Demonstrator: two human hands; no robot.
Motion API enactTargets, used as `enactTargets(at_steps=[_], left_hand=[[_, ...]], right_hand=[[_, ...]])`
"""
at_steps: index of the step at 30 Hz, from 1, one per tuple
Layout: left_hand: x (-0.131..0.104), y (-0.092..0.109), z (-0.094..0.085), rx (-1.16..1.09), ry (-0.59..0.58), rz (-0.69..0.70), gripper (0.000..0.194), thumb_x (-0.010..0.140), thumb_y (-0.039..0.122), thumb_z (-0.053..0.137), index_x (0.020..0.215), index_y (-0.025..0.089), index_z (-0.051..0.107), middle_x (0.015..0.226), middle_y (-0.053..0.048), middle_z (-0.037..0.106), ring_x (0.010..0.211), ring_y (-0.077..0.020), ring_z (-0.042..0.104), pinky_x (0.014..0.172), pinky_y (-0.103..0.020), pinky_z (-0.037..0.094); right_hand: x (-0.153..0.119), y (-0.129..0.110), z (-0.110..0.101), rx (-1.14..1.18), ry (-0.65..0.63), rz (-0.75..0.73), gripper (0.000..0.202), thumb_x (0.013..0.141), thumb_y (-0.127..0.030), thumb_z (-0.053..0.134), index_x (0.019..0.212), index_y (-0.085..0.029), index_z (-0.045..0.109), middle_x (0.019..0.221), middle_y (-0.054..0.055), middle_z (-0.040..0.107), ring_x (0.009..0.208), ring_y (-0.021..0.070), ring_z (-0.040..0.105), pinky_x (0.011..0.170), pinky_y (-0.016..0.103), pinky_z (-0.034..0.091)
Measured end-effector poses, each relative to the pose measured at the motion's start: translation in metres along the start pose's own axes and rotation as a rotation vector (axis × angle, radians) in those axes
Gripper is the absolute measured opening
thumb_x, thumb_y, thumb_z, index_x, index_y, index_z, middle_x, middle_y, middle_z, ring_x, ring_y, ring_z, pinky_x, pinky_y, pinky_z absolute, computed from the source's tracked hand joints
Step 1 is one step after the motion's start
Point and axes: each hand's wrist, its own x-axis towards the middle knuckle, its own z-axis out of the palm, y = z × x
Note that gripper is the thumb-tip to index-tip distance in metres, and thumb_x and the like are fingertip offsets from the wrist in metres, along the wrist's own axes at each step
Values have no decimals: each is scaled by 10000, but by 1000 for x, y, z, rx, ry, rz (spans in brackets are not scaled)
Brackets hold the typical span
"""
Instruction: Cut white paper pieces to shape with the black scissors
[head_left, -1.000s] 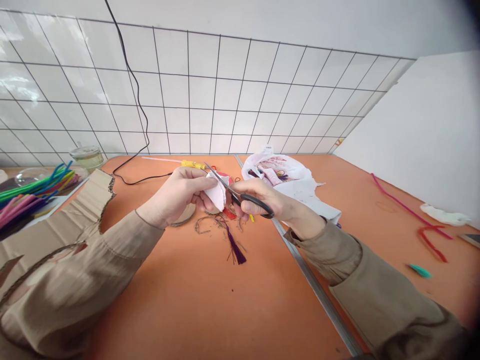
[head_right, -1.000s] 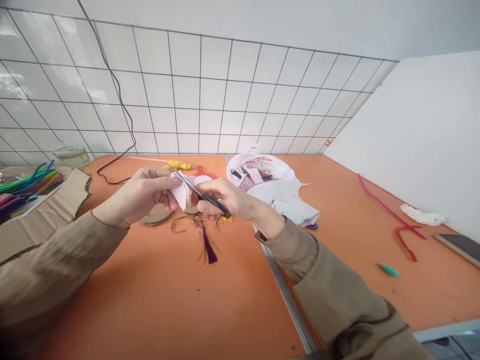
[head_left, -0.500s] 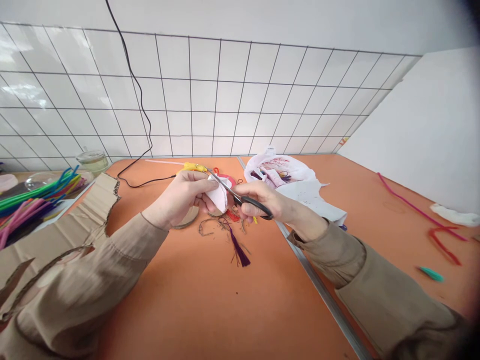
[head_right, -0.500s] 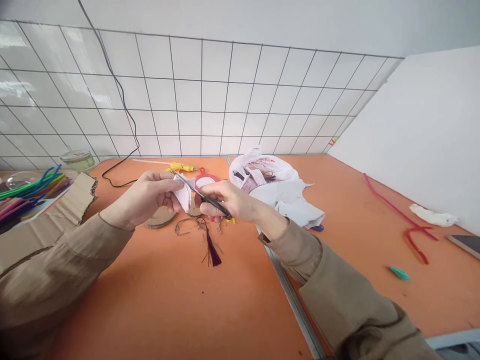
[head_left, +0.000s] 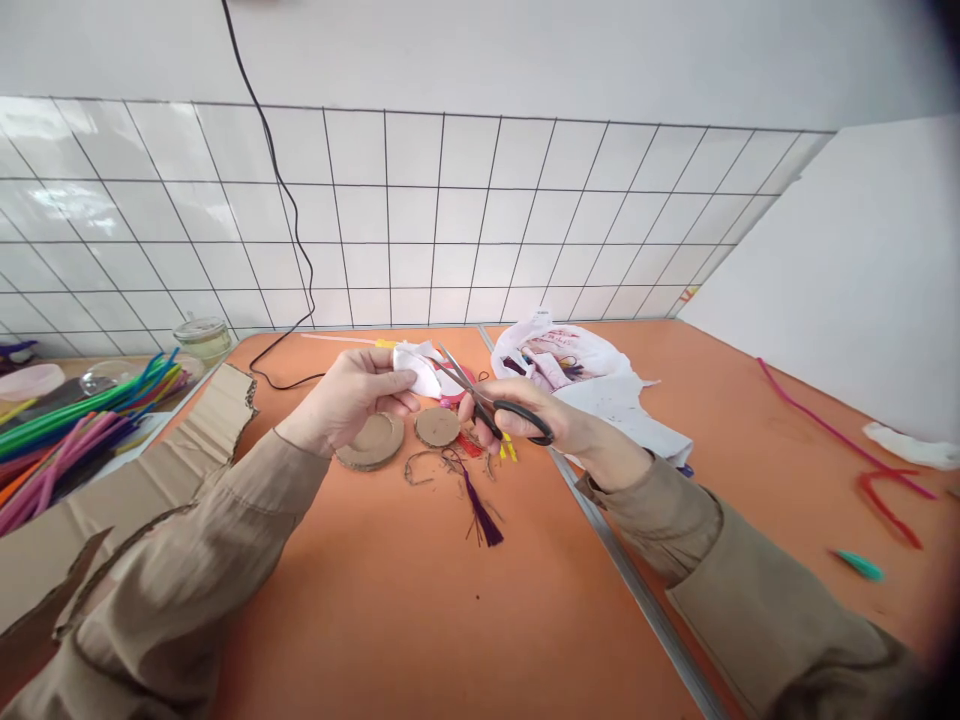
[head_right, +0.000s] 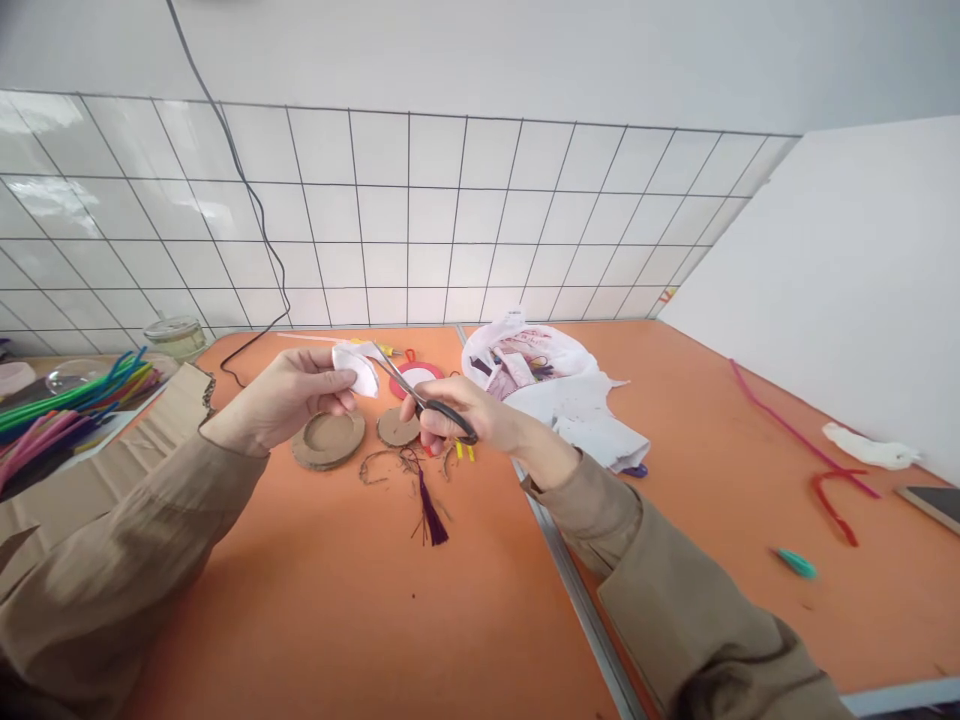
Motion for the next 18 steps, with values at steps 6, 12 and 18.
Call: enactTargets(at_steps=[6,12,18], left_hand=[[5,-1,-5,-73,136,30,155,623,197,838,705,111,739,540,-14,644,393,-79,561,381,-159,441],[9,1,-12,-164,290,90,184,606,174,830,732,99,718,633,-17,679,441,-73,592,391,-155,418],[12,-2,-20,-264,390,78,203,631,178,829,778,105,709,663,-7,684,515,-68,619,472,-154,466]], right_hand=[[8,14,0,58,-12,88,601,785,-697,641,1001,-141,571,719,12,576,635,142,585,606,294,520],[12,13,12,-151,-116,185,362,742,-412,727,932,-135,591,712,-15,551,608,110,497,576,254,423],[10,0,35,-441,-250,212,359,709,-294,736,656,-198,394,581,-68,457,535,86,403,511,230,255]])
